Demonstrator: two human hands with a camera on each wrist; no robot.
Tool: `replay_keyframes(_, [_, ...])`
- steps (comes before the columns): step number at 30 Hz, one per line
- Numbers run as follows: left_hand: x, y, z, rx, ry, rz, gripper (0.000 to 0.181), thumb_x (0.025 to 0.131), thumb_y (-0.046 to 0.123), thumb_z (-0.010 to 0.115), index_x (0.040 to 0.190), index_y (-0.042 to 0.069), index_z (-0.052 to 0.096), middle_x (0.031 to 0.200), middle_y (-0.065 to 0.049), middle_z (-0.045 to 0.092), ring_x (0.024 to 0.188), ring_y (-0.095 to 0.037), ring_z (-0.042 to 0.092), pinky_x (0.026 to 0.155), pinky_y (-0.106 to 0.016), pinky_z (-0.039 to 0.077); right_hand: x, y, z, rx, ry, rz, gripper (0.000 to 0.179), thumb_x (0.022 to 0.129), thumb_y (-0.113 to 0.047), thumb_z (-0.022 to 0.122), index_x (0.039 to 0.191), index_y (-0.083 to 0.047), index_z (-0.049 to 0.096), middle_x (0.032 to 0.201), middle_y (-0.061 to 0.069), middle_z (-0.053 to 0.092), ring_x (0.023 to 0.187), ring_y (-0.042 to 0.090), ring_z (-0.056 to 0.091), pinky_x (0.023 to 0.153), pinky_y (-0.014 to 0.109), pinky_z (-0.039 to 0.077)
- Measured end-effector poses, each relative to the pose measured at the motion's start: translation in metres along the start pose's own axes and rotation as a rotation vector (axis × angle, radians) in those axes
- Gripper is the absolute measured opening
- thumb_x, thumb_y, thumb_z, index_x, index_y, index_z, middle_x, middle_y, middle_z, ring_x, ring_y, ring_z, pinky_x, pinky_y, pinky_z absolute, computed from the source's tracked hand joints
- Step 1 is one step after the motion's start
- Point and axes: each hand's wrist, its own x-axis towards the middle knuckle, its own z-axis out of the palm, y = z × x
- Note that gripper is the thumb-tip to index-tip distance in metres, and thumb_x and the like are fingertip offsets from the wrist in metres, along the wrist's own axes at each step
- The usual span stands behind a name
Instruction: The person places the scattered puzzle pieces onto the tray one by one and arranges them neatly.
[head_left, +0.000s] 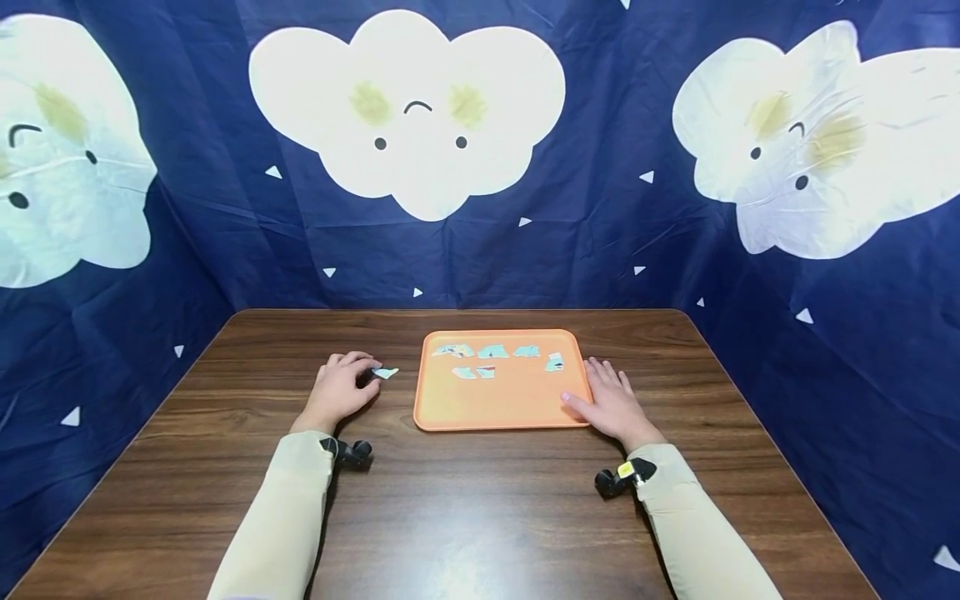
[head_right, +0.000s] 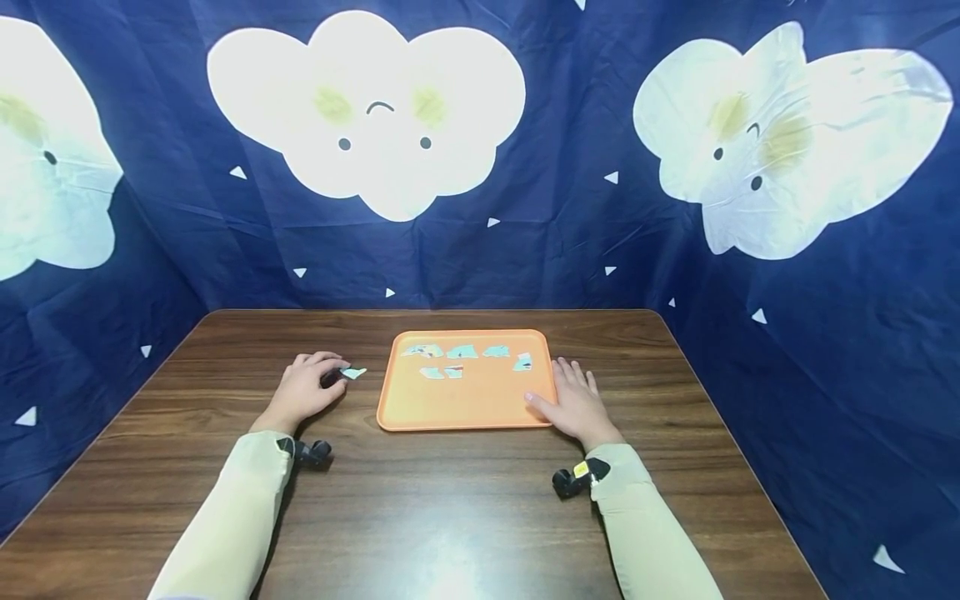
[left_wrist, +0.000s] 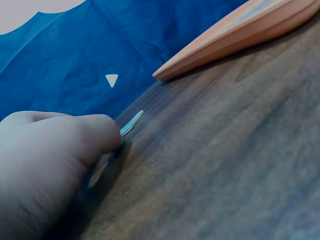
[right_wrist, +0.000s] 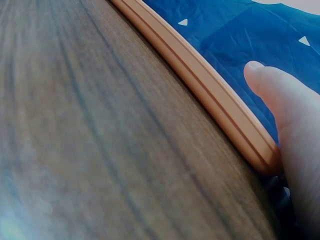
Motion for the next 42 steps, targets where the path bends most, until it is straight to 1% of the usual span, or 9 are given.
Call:
replay_keyframes(4, [0.002, 0.004, 0.0, 0.02, 0.002, -0.017, 0.037, 0.09, 0.037, 0.07, 0.118, 0.013, 0.073, 0.126, -0.011, 0.063, 0.112, -0.039, 0.05, 0.092, -0.057, 0.037, 0.0, 0.0, 0.0, 0.0, -0.003, 0.005, 0.097, 0.094, -0.066, 0.05, 0.157, 0.004, 0.026, 0.162, 0.025, 0.026, 0.151, 0.045, 0.016, 0.119, 0.062, 0.007])
replay_keyframes(9, [0.005, 0.012, 0.001, 0.031, -0.004, -0.032, 0.028, 0.092, 0.033, 0.069, 0.111, 0.014, 0.074, 0.118, -0.01, 0.064, 0.106, -0.037, 0.052, 0.088, -0.056, 0.039, 0.0, 0.0, 0.001, -0.006, 0.004, 0.002, 0.097, 0.094, -0.066, 0.051, 0.156, 0.004, 0.027, 0.161, 0.026, 0.027, 0.151, 0.045, 0.016, 0.119, 0.062, 0.007])
replay_keyframes(15, [0.007, 0.014, 0.004, 0.013, 0.0, -0.056, 0.019, 0.093, 0.028, 0.07, 0.102, 0.012, 0.072, 0.11, -0.008, 0.066, 0.101, -0.034, 0.053, 0.085, -0.054, 0.039, 0.001, 0.0, 0.001, -0.007, -0.001, 0.0, 0.097, 0.094, -0.066, 0.051, 0.157, 0.004, 0.026, 0.162, 0.025, 0.027, 0.151, 0.045, 0.016, 0.119, 0.062, 0.007])
replay_keyframes(19, [0.006, 0.015, 0.004, 0.03, 0.013, -0.005, 0.016, 0.094, 0.027, 0.071, 0.1, 0.012, 0.069, 0.105, -0.008, 0.066, 0.099, -0.033, 0.054, 0.083, -0.055, 0.041, 0.002, 0.001, 0.002, -0.007, -0.008, 0.007, 0.097, 0.094, -0.066, 0.05, 0.157, 0.004, 0.025, 0.162, 0.025, 0.025, 0.152, 0.044, 0.015, 0.119, 0.062, 0.006])
replay_keyframes(26, [0.004, 0.017, 0.001, 0.12, 0.058, 0.097, 0.018, 0.094, 0.026, 0.071, 0.103, 0.01, 0.07, 0.1, -0.007, 0.069, 0.092, -0.03, 0.055, 0.079, -0.052, 0.044, 0.002, 0.001, 0.001, -0.01, -0.006, 0.007, 0.095, 0.095, -0.063, 0.051, 0.157, 0.004, 0.025, 0.162, 0.025, 0.026, 0.151, 0.045, 0.014, 0.119, 0.062, 0.005])
replay_keyframes(29, [0.004, 0.018, -0.001, 0.162, 0.051, 0.115, 0.021, 0.095, 0.027, 0.071, 0.106, 0.01, 0.073, 0.101, -0.007, 0.07, 0.093, -0.03, 0.055, 0.079, -0.05, 0.044, 0.002, 0.001, 0.001, -0.009, -0.004, 0.007, 0.095, 0.095, -0.063, 0.051, 0.157, 0.004, 0.025, 0.162, 0.025, 0.026, 0.151, 0.045, 0.015, 0.119, 0.062, 0.006])
replay_keyframes(35, [0.006, 0.021, -0.008, 0.245, -0.011, 0.142, 0.021, 0.095, 0.027, 0.07, 0.107, 0.012, 0.076, 0.102, -0.006, 0.07, 0.094, -0.029, 0.056, 0.078, -0.05, 0.043, 0.001, 0.002, 0.001, -0.013, -0.011, 0.011, 0.095, 0.095, -0.065, 0.049, 0.158, 0.003, 0.024, 0.163, 0.024, 0.025, 0.152, 0.044, 0.014, 0.119, 0.062, 0.006])
replay_keyframes(38, [0.008, 0.022, -0.011, 0.26, -0.013, 0.153, 0.02, 0.093, 0.027, 0.073, 0.106, 0.012, 0.077, 0.102, -0.006, 0.072, 0.094, -0.029, 0.057, 0.078, -0.05, 0.043, 0.002, 0.002, 0.001, -0.009, -0.014, 0.011, 0.095, 0.096, -0.064, 0.05, 0.158, 0.003, 0.024, 0.163, 0.024, 0.025, 0.152, 0.044, 0.013, 0.119, 0.062, 0.005])
replay_keyframes(42, [0.009, 0.024, -0.011, 0.252, 0.018, 0.16, 0.019, 0.091, 0.028, 0.074, 0.103, 0.012, 0.078, 0.101, -0.006, 0.073, 0.093, -0.029, 0.056, 0.078, -0.05, 0.042, 0.002, 0.002, 0.001, -0.004, -0.01, 0.002, 0.094, 0.096, -0.063, 0.05, 0.157, 0.003, 0.025, 0.162, 0.025, 0.025, 0.152, 0.044, 0.014, 0.119, 0.062, 0.005])
